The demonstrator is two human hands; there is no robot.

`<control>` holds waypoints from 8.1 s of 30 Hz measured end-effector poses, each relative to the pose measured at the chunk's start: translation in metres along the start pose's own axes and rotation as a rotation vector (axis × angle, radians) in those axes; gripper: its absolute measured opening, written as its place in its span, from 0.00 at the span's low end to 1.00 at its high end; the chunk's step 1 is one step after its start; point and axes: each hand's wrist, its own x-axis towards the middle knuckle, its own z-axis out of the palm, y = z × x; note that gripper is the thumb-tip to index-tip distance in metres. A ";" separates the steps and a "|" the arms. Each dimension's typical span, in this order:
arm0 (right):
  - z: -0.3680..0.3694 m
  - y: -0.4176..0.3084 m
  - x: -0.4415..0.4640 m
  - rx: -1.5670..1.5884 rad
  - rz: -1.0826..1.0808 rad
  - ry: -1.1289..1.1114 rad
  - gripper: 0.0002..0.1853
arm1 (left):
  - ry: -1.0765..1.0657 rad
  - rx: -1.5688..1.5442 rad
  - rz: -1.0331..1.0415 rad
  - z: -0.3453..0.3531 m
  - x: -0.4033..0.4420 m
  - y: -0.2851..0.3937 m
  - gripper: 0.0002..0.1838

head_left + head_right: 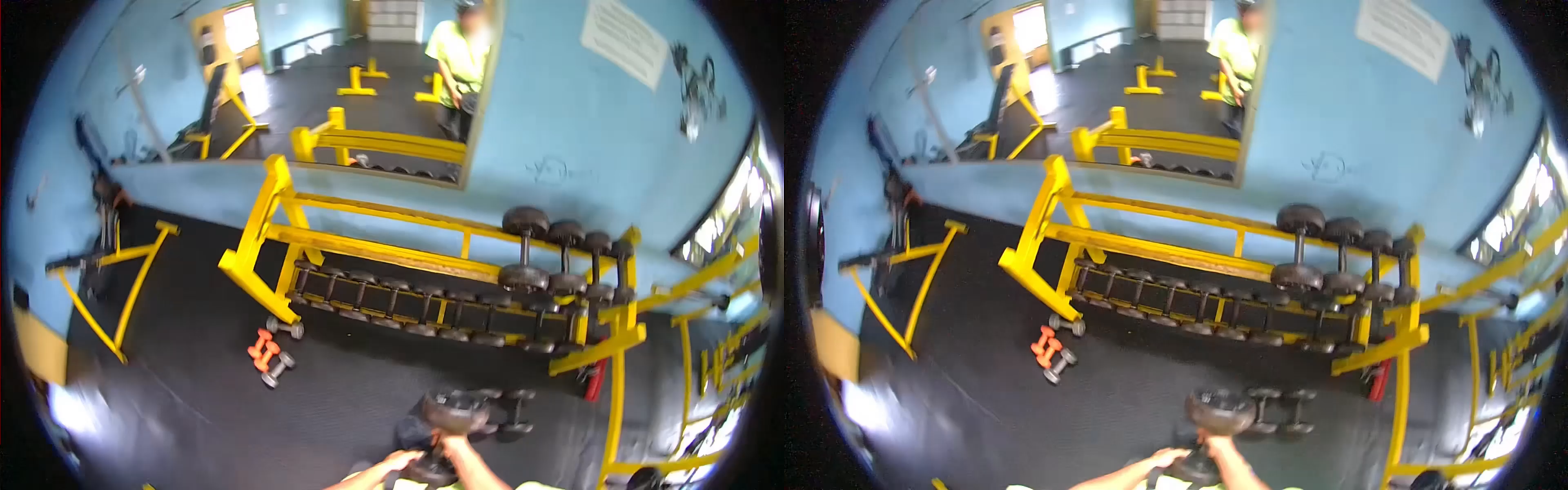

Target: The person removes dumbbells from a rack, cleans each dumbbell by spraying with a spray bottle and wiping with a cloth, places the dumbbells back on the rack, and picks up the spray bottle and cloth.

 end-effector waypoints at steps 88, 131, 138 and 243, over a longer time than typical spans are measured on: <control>0.166 -0.124 -0.023 0.367 0.020 0.800 0.14 | 0.187 0.827 1.344 -0.348 -0.050 0.287 0.34; 0.338 0.711 0.077 0.728 1.462 1.102 0.48 | -0.959 1.431 1.154 0.194 0.345 -0.254 0.41; 0.347 0.672 0.054 0.885 1.141 1.411 0.12 | -0.975 1.639 0.909 0.190 0.335 -0.235 0.23; 0.246 0.544 0.114 -1.305 -0.075 -1.135 0.31 | 0.640 -1.288 -0.550 0.414 0.097 -0.306 0.38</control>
